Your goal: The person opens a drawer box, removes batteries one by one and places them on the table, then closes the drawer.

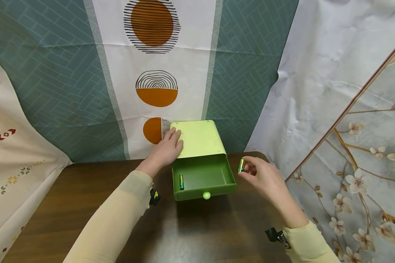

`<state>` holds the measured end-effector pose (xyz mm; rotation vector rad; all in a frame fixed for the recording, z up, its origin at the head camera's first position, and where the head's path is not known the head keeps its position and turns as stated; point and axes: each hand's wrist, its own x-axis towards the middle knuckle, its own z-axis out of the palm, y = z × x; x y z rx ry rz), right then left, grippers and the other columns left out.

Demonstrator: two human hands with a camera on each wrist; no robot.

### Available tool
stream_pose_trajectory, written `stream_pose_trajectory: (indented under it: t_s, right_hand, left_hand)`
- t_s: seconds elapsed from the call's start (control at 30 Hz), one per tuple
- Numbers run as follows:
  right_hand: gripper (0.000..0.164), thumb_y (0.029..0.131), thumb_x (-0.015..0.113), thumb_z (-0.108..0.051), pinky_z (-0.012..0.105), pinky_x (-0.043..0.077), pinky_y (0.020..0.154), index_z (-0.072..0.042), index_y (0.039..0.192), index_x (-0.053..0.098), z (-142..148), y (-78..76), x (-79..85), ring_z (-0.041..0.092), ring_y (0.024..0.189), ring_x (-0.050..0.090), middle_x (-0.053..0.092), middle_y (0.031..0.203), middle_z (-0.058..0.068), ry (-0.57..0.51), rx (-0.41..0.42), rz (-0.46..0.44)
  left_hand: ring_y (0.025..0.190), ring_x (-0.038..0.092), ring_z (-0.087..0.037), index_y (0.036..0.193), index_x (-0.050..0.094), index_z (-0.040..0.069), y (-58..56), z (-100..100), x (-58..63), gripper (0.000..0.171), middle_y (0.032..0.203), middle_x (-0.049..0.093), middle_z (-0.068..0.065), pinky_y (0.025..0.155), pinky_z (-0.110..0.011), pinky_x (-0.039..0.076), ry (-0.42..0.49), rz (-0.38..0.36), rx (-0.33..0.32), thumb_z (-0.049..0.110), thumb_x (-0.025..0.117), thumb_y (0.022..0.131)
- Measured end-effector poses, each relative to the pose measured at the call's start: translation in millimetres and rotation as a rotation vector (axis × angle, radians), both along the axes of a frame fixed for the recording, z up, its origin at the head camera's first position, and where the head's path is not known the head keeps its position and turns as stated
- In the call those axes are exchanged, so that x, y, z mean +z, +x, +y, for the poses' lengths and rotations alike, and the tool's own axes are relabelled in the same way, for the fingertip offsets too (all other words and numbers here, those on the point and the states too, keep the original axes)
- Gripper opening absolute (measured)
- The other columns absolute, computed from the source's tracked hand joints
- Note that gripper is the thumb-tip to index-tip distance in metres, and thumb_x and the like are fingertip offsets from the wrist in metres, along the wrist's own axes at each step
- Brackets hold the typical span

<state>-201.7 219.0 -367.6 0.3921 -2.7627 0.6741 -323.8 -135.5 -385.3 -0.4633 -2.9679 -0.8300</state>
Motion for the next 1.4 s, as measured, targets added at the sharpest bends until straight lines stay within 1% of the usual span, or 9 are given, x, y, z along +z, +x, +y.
stream_pose_trajectory:
  t_s: [0.1,0.27,0.4,0.53,0.67,0.83,0.9,1.1,1.4]
  right_hand:
    - [0.039,0.095,0.089,-0.02,0.038,0.052,0.07,-0.009,0.13,0.075,5.3,-1.5,-4.6,0.013,0.085,0.068,0.072,0.098,-0.007,0.017,-0.009,-0.003]
    - [0.037,0.095,0.088,-0.02,0.04,0.054,0.069,-0.008,0.127,0.075,12.1,-5.2,-15.0,0.015,0.084,0.069,0.072,0.098,-0.006,0.066,-0.022,-0.032]
    - [0.038,0.094,0.089,-0.018,0.044,0.056,0.07,-0.007,0.128,0.076,17.2,-10.0,-27.8,0.018,0.085,0.072,0.074,0.098,-0.004,0.084,-0.029,-0.045]
    - [0.038,0.093,0.089,-0.018,0.046,0.058,0.072,-0.006,0.128,0.076,21.2,-15.7,-42.5,0.019,0.087,0.074,0.076,0.098,-0.004,0.096,-0.033,-0.071]
    - [0.034,0.094,0.089,-0.019,0.046,0.056,0.07,-0.009,0.124,0.077,24.1,-19.0,-55.6,0.015,0.083,0.071,0.075,0.096,-0.008,0.114,-0.048,-0.132]
    - [0.028,0.095,0.088,-0.02,0.047,0.054,0.069,-0.012,0.118,0.076,28.8,-22.8,-70.0,0.013,0.079,0.065,0.072,0.093,-0.009,0.135,-0.061,-0.196]
    - [0.029,0.095,0.088,-0.02,0.048,0.054,0.069,-0.011,0.12,0.076,30.8,-24.5,-77.4,0.013,0.078,0.065,0.071,0.093,-0.009,0.143,-0.063,-0.219]
    - [0.036,0.092,0.09,-0.02,0.049,0.057,0.073,-0.006,0.122,0.076,34.1,-28.4,-99.1,0.015,0.081,0.068,0.071,0.09,-0.007,0.149,-0.063,-0.25]
    - [0.031,0.087,0.09,-0.016,0.045,0.054,0.068,-0.009,0.115,0.076,35.6,-34.8,-115.5,0.015,0.076,0.061,0.065,0.083,-0.007,0.162,-0.064,-0.264]
  left_hand:
    - [0.166,0.026,-0.039,0.179,0.021,0.015,0.0,0.4,1.2,0.067,0.185,0.007,-0.009,0.126,-0.062,0.033,0.003,0.001,-0.007,0.045,0.026,0.119]
    - [0.166,0.025,-0.04,0.179,0.021,0.015,-0.4,1.2,1.5,0.067,0.185,0.006,-0.01,0.127,-0.062,0.032,0.002,0.0,-0.009,0.045,0.025,0.119]
    - [0.167,0.02,-0.039,0.179,0.019,0.016,-2.3,1.2,0.5,0.067,0.185,0.004,-0.009,0.128,-0.062,0.029,0.001,-0.004,-0.006,0.046,0.024,0.119]
    - [0.166,0.023,-0.039,0.179,0.02,0.017,-2.0,0.5,0.4,0.068,0.186,0.005,-0.007,0.128,-0.062,0.03,0.008,-0.006,0.006,0.047,0.023,0.118]
    - [0.164,0.029,-0.041,0.179,0.021,0.017,-0.3,-0.1,1.2,0.067,0.185,0.005,-0.007,0.127,-0.062,0.032,0.012,-0.002,0.008,0.046,0.025,0.119]
    - [0.163,0.03,-0.042,0.179,0.02,0.017,-0.1,0.4,0.9,0.067,0.186,0.005,-0.007,0.127,-0.062,0.032,0.011,-0.005,0.003,0.046,0.025,0.119]
    - [0.163,0.03,-0.042,0.179,0.02,0.017,0.3,0.8,1.0,0.067,0.185,0.005,-0.007,0.127,-0.062,0.032,0.012,-0.008,0.002,0.046,0.025,0.119]
    - [0.163,0.031,-0.041,0.179,0.021,0.017,3.0,2.9,3.0,0.067,0.185,0.006,-0.006,0.126,-0.063,0.032,0.008,-0.014,0.008,0.046,0.026,0.119]
    - [0.162,0.034,-0.043,0.179,0.02,0.017,4.0,4.5,4.6,0.067,0.186,0.005,-0.007,0.126,-0.063,0.034,-0.007,-0.016,0.012,0.046,0.024,0.119]
